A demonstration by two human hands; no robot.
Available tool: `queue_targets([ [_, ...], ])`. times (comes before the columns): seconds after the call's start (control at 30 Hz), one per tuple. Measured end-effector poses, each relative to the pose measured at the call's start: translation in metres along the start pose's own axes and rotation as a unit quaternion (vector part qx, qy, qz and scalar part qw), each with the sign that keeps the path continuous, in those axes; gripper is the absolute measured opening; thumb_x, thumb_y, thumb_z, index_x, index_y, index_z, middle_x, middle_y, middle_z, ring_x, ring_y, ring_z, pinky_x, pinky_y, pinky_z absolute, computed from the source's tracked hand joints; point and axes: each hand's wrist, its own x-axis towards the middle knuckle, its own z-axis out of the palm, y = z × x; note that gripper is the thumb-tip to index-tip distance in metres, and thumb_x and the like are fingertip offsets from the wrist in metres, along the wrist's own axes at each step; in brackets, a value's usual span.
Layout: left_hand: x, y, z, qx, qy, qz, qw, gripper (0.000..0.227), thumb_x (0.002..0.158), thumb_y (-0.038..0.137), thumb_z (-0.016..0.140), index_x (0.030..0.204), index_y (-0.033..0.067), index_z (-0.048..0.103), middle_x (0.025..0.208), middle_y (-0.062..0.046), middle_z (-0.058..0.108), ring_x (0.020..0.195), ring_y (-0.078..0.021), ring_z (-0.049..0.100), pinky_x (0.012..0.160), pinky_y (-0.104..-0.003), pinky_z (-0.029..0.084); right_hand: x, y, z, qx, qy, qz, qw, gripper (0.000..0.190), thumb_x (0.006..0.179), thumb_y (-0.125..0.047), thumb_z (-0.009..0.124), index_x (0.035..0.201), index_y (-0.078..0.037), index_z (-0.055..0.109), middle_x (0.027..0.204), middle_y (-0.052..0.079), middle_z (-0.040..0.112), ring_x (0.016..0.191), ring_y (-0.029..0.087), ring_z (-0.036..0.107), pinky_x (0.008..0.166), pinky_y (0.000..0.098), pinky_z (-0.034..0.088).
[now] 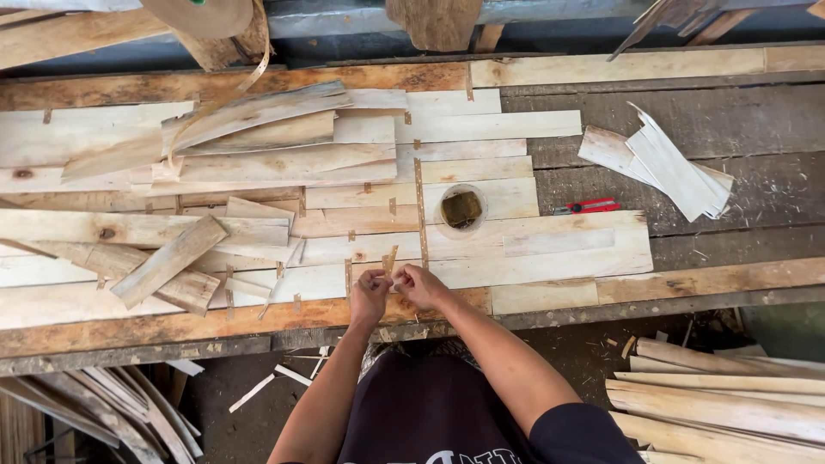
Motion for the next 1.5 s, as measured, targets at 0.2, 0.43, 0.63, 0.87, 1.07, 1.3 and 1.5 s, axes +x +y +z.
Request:
queue_targets([
  [0.2, 0.027, -0.026, 0.0, -0.073, -0.029, 0.003, 0.997, 0.019, 0.096, 0.015, 0.07, 0.105, -0.0008, 0.068, 0.087, -0.005, 0.076, 0.071, -0.0076, 0.063, 0.061, -0.024, 0.049, -0.003, 0.0, -0.005, 0.075, 0.022, 0.052, 0.996, 0.027, 0.096, -0.023, 0.069, 0.118, -0.006, 0.066, 0.103, 0.003, 0.071, 0.094, 0.012, 0.067, 0.086, 0.0289, 0.055],
  [0.43, 0.036, 0.01, 0.011, -0.054, -0.063, -0.051, 0.995, 0.018, 0.098, 0.018, 0.068, 0.104, 0.0016, 0.069, 0.085, -0.006, 0.073, 0.067, -0.012, 0.057, 0.059, -0.029, 0.046, -0.02, 0.025, -0.045, 0.11, 0.107, 0.075, 0.985, 0.021, 0.102, -0.027, 0.059, 0.105, -0.008, 0.068, 0.097, 0.004, 0.073, 0.085, 0.012, 0.069, 0.083, 0.0294, 0.058],
  [0.63, 0.069, 0.001, 0.037, -0.097, -0.095, 0.012, 0.991, 0.016, 0.097, 0.016, 0.067, 0.103, 0.0012, 0.065, 0.086, -0.005, 0.074, 0.075, -0.0099, 0.065, 0.068, -0.025, 0.053, -0.033, 0.037, -0.088, 0.071, 0.294, 0.167, 0.939, 0.045, 0.107, -0.039, 0.064, 0.086, 0.0, 0.065, 0.074, 0.008, 0.065, 0.067, 0.018, 0.058, 0.065, 0.0354, 0.049],
  [0.87, 0.079, 0.036, 0.067, -0.123, -0.057, 0.006, 0.991, 0.016, 0.098, 0.016, 0.066, 0.103, 0.0007, 0.066, 0.087, -0.004, 0.072, 0.075, -0.0097, 0.065, 0.071, -0.025, 0.054, -0.008, 0.044, -0.14, 0.186, 0.417, 0.1, 0.884, 0.045, 0.092, -0.038, 0.072, 0.117, -0.007, 0.052, 0.089, 0.004, 0.062, 0.073, 0.015, 0.064, 0.063, 0.033, 0.053],
  [1.07, 0.087, 0.052, 0.113, -0.134, 0.004, 0.018, 0.991, 0.016, 0.098, 0.016, 0.067, 0.102, 0.0, 0.067, 0.084, -0.003, 0.071, 0.074, -0.0096, 0.063, 0.07, -0.025, 0.052, 0.028, 0.082, -0.172, 0.087, 0.369, 0.043, 0.924, 0.034, 0.092, -0.024, 0.076, 0.113, -0.005, 0.057, 0.086, 0.006, 0.065, 0.07, 0.015, 0.066, 0.06, 0.0309, 0.055],
  [1.3, 0.071, 0.086, 0.182, -0.124, 0.055, 0.024, 0.99, 0.02, 0.098, 0.017, 0.066, 0.105, -0.0015, 0.066, 0.084, -0.002, 0.071, 0.075, -0.0096, 0.066, 0.071, -0.024, 0.054, 0.02, 0.12, -0.225, 0.155, 0.33, 0.011, 0.931, 0.022, 0.092, -0.012, 0.071, 0.108, -0.005, 0.057, 0.082, 0.006, 0.064, 0.063, 0.014, 0.066, 0.054, 0.0324, 0.057],
  [1.5, 0.053, 0.118, 0.257, -0.092, 0.043, 0.01, 0.995, 0.03, 0.093, 0.014, 0.066, 0.12, 0.0014, 0.071, 0.082, -0.004, 0.067, 0.076, -0.0102, 0.065, 0.069, -0.025, 0.051, -0.017, 0.176, -0.316, 0.19, 0.409, 0.01, 0.893, 0.019, 0.094, -0.009, 0.068, 0.106, -0.002, 0.056, 0.08, 0.003, 0.066, 0.06, 0.014, 0.067, 0.054, 0.0301, 0.055],
])
